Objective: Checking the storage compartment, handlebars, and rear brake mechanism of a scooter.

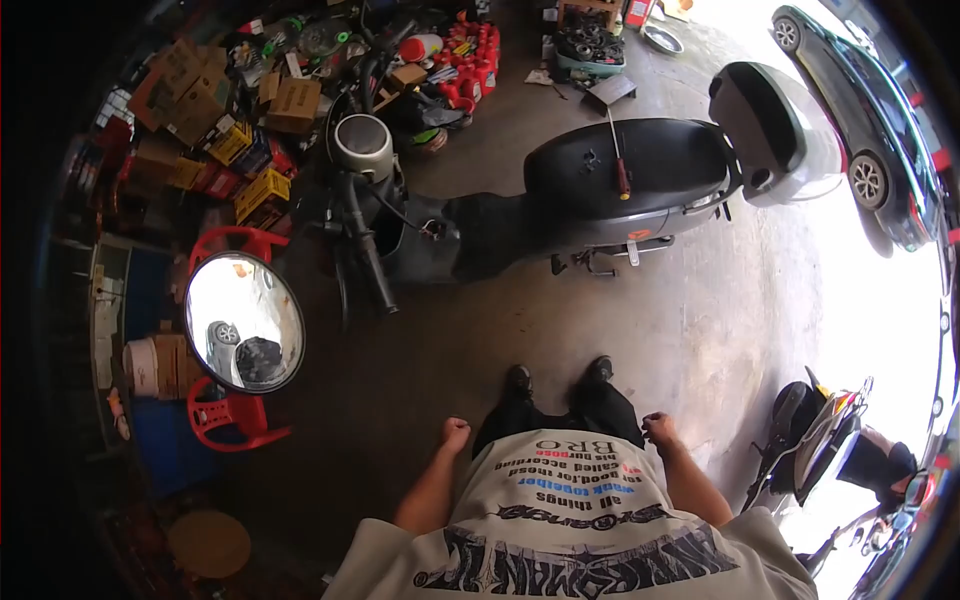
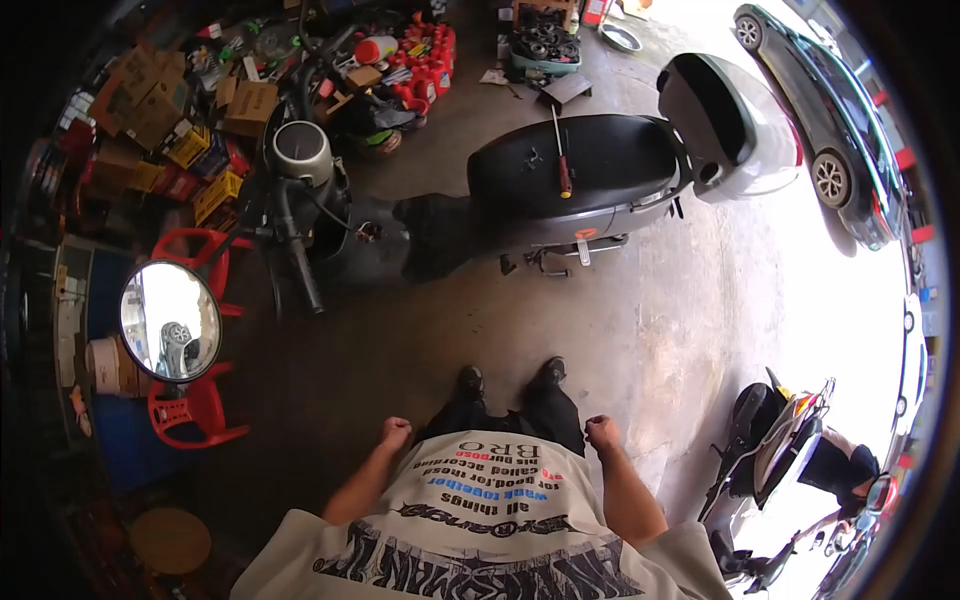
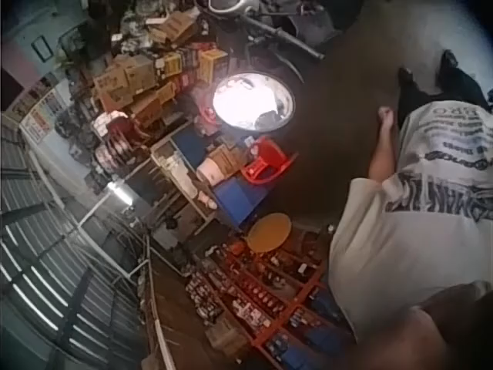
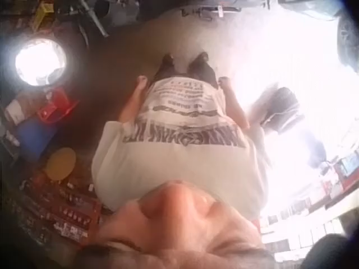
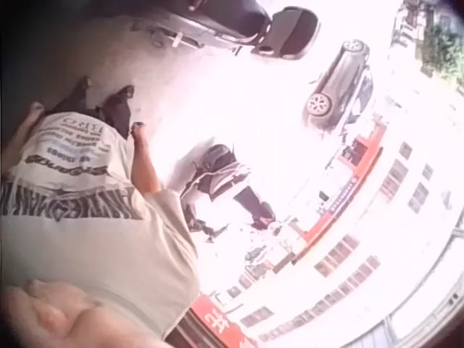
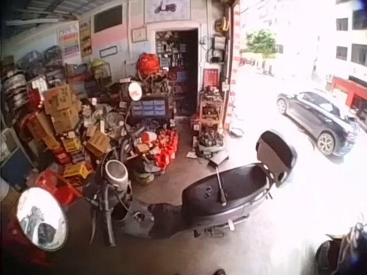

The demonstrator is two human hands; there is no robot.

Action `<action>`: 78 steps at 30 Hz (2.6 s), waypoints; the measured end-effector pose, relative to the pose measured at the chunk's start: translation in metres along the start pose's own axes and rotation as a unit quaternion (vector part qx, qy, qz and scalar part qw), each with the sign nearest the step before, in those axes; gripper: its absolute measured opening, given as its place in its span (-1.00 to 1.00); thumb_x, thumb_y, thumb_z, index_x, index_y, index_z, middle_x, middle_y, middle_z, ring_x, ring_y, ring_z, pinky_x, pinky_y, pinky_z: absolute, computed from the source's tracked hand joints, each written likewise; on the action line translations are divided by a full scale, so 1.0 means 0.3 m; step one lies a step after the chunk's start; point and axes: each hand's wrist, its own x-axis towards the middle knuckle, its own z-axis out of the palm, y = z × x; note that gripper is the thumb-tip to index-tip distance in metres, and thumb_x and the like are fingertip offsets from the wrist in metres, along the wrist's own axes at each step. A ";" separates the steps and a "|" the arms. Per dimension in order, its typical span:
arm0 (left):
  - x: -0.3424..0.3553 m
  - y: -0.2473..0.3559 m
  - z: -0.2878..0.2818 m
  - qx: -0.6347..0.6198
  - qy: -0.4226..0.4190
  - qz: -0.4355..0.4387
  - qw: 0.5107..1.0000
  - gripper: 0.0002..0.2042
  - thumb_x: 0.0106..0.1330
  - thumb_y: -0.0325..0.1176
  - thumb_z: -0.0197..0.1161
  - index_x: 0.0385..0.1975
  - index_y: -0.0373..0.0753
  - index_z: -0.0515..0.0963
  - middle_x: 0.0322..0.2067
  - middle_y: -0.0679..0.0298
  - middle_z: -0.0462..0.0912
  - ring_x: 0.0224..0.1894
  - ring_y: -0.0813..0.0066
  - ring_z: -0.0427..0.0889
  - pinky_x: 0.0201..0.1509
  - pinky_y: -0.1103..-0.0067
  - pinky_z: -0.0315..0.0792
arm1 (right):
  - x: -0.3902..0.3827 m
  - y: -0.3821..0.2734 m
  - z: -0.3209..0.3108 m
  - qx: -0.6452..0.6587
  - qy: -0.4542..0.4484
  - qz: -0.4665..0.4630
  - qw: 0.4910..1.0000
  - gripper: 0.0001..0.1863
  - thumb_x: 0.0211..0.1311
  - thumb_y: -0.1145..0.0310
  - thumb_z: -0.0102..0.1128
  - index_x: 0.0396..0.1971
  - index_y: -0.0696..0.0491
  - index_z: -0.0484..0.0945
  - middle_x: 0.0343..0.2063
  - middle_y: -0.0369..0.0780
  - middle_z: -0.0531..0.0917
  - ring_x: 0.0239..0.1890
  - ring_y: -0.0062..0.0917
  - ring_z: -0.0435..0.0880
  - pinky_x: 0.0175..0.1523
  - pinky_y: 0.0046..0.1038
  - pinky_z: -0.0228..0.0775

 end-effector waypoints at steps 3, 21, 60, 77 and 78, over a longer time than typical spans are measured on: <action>0.096 0.351 -0.224 -0.074 0.050 -0.048 0.995 -0.76 0.14 -0.39 0.28 -0.18 -0.23 0.54 -0.42 0.30 0.58 -0.47 0.53 0.57 -0.51 0.56 0.49 | 0.109 0.021 0.178 -0.004 0.096 -0.051 0.994 -0.75 0.07 0.35 0.18 -0.28 0.14 0.66 -0.42 -0.11 0.72 -0.41 -0.40 0.71 -0.26 -0.37 0.56; 0.250 1.221 0.378 0.315 -0.165 0.108 0.928 -0.76 0.21 -0.47 0.21 -0.11 -0.30 0.51 -0.35 0.27 0.59 -0.39 0.53 0.59 -0.41 0.59 0.54 | 0.006 0.810 0.565 0.284 0.202 0.229 0.909 -0.74 -0.05 0.31 0.09 -0.40 -0.05 0.74 -0.39 -0.11 0.73 -0.27 -0.18 0.71 -0.09 -0.24 0.54; 0.480 1.886 2.388 0.543 -0.447 0.237 0.670 -0.76 0.17 -0.44 0.20 -0.17 -0.37 0.56 -0.40 0.19 0.63 -0.45 0.46 0.61 -0.46 0.55 0.56 | 0.221 0.941 0.130 0.618 0.221 0.497 0.567 -0.80 -0.04 0.33 0.13 -0.49 -0.02 0.73 -0.45 -0.16 0.73 -0.33 -0.34 0.73 -0.13 -0.34 0.55; 0.362 1.588 2.596 0.701 -0.361 0.330 0.519 -0.84 0.14 -0.39 0.26 -0.32 -0.28 0.67 -0.61 0.30 0.60 -0.49 0.44 0.61 -0.47 0.54 0.51 | 0.417 1.668 0.018 0.640 0.336 0.440 0.533 -0.85 0.02 0.43 0.12 -0.50 0.15 0.65 -0.64 -0.21 0.64 -0.62 -0.55 0.61 -0.47 -0.45 0.48; 0.299 1.568 2.674 0.697 -0.384 0.289 0.532 -0.82 0.14 -0.38 0.26 -0.30 -0.27 0.67 -0.58 0.30 0.61 -0.47 0.45 0.61 -0.44 0.54 0.53 | 0.435 1.739 -0.017 0.636 0.383 0.432 0.512 -0.85 0.03 0.44 0.12 -0.46 0.16 0.64 -0.62 -0.22 0.64 -0.61 -0.56 0.60 -0.48 -0.45 0.48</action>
